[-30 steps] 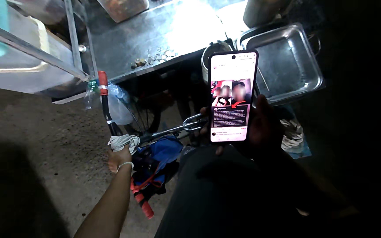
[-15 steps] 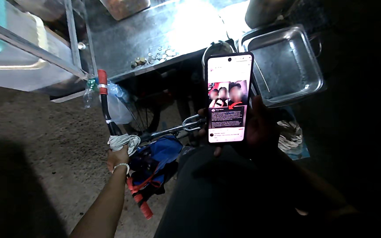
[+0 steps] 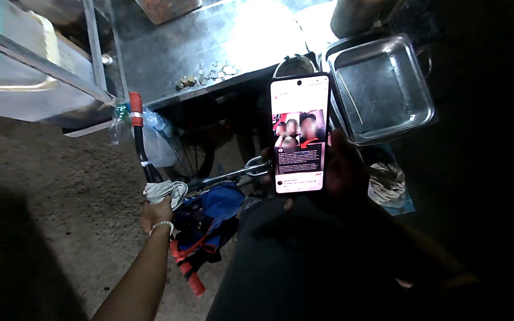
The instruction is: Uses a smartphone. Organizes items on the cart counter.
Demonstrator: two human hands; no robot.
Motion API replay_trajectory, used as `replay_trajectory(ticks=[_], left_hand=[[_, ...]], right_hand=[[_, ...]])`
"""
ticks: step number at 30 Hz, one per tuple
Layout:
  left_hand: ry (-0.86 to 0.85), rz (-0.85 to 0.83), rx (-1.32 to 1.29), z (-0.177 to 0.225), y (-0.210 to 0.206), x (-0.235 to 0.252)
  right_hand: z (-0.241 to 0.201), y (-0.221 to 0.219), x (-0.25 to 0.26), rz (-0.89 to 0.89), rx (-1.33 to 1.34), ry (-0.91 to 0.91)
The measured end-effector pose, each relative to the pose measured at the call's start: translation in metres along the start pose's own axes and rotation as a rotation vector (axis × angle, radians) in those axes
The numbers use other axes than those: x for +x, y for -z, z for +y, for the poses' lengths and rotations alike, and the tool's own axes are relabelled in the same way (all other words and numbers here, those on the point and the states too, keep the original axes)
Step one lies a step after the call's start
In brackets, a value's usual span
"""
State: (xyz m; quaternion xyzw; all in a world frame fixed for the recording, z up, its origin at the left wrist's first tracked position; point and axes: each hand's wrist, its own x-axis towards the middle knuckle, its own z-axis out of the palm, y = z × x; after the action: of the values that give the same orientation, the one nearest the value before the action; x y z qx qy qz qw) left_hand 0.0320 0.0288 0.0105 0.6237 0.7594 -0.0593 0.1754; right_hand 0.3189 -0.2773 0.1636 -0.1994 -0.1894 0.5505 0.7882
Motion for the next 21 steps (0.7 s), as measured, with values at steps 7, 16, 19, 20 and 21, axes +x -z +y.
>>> replay_trajectory(ticks=[7, 16, 19, 20, 21], left_hand=[[-0.004, 0.014, 0.019, 0.0011, 0.0006, -0.0004], [0.006, 0.017, 0.002, 0.0020, 0.0007, -0.0018], [0.010, 0.021, 0.007, 0.0016, -0.0010, 0.0012], [0.012, 0.023, 0.006, 0.0015, -0.0015, 0.0019], [0.014, 0.025, 0.009, 0.0014, -0.0017, 0.0020]], right_hand=[[0.0015, 0.0000, 0.0020, -0.005, -0.009, 0.011], [0.0033, 0.0014, 0.0048, -0.001, 0.003, -0.005], [0.0032, 0.0024, 0.0054, 0.002, 0.001, 0.002], [0.0030, 0.0029, 0.0057, 0.000, 0.003, 0.002], [0.0030, 0.0032, 0.0059, 0.000, 0.006, -0.001]])
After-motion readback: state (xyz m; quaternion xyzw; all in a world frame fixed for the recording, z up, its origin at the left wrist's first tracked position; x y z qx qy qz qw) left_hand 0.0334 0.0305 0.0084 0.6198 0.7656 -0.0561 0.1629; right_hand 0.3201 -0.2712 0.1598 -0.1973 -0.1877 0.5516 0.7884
